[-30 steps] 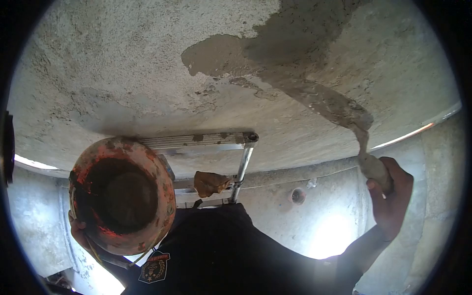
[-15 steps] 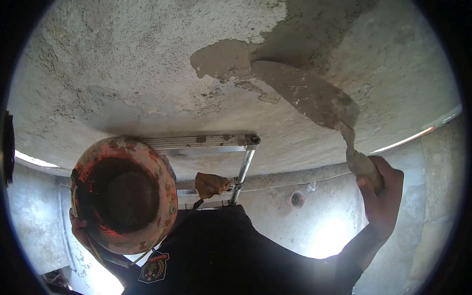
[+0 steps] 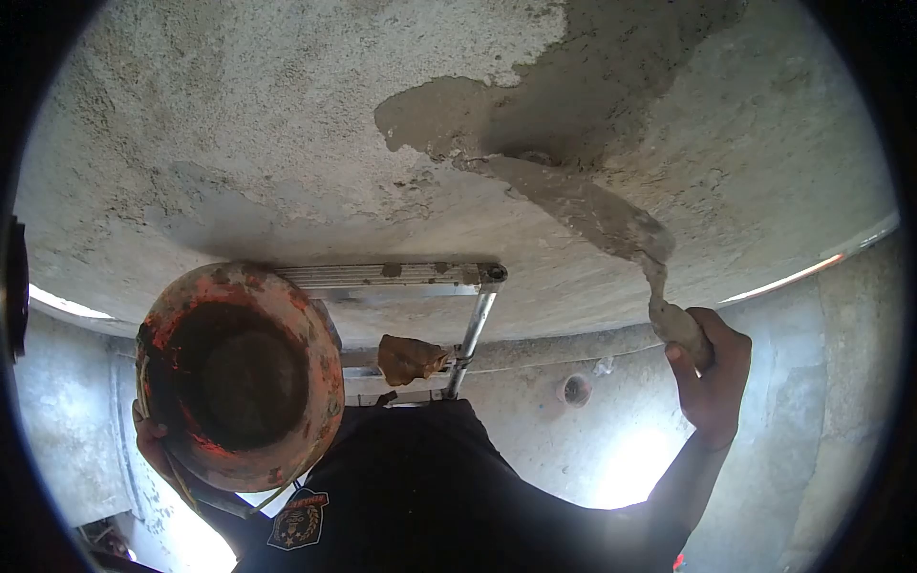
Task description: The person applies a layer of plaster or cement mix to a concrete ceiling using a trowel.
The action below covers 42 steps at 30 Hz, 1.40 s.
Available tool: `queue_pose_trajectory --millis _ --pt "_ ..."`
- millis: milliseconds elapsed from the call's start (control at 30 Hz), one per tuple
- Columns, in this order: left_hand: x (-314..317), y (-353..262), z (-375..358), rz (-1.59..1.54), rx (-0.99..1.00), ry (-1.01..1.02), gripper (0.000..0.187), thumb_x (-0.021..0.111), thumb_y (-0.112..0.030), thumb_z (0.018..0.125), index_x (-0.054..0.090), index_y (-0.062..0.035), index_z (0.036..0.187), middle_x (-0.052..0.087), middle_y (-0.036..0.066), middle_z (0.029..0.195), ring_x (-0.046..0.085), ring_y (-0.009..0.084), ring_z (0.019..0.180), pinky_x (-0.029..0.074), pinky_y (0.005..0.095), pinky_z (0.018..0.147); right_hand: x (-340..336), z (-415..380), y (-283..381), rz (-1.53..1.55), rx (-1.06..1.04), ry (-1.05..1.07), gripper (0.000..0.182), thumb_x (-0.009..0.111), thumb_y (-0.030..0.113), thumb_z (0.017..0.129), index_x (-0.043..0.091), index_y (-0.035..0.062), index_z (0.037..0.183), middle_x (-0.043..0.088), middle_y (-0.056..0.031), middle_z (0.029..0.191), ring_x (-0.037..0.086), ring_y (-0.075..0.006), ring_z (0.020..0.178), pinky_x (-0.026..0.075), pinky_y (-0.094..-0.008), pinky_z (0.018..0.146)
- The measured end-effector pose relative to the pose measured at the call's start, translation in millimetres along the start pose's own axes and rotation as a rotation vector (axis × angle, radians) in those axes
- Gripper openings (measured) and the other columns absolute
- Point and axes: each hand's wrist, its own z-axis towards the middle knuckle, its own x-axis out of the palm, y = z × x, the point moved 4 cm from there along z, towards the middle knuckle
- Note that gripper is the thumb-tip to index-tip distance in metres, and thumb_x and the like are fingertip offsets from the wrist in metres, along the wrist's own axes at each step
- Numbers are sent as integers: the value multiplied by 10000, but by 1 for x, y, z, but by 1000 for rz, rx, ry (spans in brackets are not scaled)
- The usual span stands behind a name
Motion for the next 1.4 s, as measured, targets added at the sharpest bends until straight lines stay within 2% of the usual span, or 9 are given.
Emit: queue_pose_trajectory --millis 233,400,500,700,867,967,1067,1233,1400 --pt "14 -4 -2 24 8 11 338 407 -39 544 479 -29 874 586 120 926 570 227 841 490 325 864 22 5 12 -218 -251 -86 436 738 361 785 627 -12 981 660 -157 791 651 -290 651 493 -361 595" --pt "19 -7 -3 34 20 9 332 411 -46 549 481 -29 874 588 123 931 576 230 855 493 331 868 -7 23 7 -341 -212 -154 443 750 296 773 636 -13 1069 686 -166 871 682 -296 741 515 -354 627" --pt "22 -7 -6 50 9 -3 328 412 -50 550 481 -29 870 589 124 930 577 231 858 493 333 869 -26 28 21 -385 -338 -237 444 742 327 782 633 -7 1052 680 -167 864 676 -299 727 508 -351 624" --pt "37 -4 -14 -47 1 -76 315 416 -44 551 479 -34 859 589 119 920 577 227 847 494 330 858 -3 26 24 -350 -376 -79 438 743 340 778 625 0 1028 657 -155 813 658 -308 690 497 -355 616" --pt "16 -3 -5 8 34 -8 313 414 -40 556 484 -32 861 576 104 883 558 215 809 487 318 838 -11 31 20 -370 -310 -179 464 718 378 803 625 -11 1037 662 -157 822 651 -305 674 496 -346 612" --pt "17 -5 -6 27 7 -31 310 412 -37 558 482 -34 860 563 93 876 544 210 797 476 306 841 -23 26 23 -290 -312 -267 470 703 392 824 622 -23 1029 651 -139 795 636 -249 652 481 -321 603" --pt "13 -4 -3 38 23 -32 308 410 -37 559 481 -36 858 550 85 872 538 206 805 466 301 851 -12 31 25 -70 -213 -75 491 683 430 837 613 -33 987 601 -104 718 572 -167 619 443 -285 583" --pt "17 -6 -3 30 15 -11 323 408 -38 554 485 -31 867 569 98 907 549 211 836 466 312 877 7 38 17 54 -90 104 428 673 391 843 614 -27 914 551 -73 618 495 -138 556 382 -282 527" --pt "6 -5 0 24 -12 65 345 409 -41 545 490 -25 880 591 121 945 570 229 875 472 327 903 -4 24 -2 35 233 226 467 689 416 836 639 -38 934 528 -48 594 448 -124 545 373 -281 547"
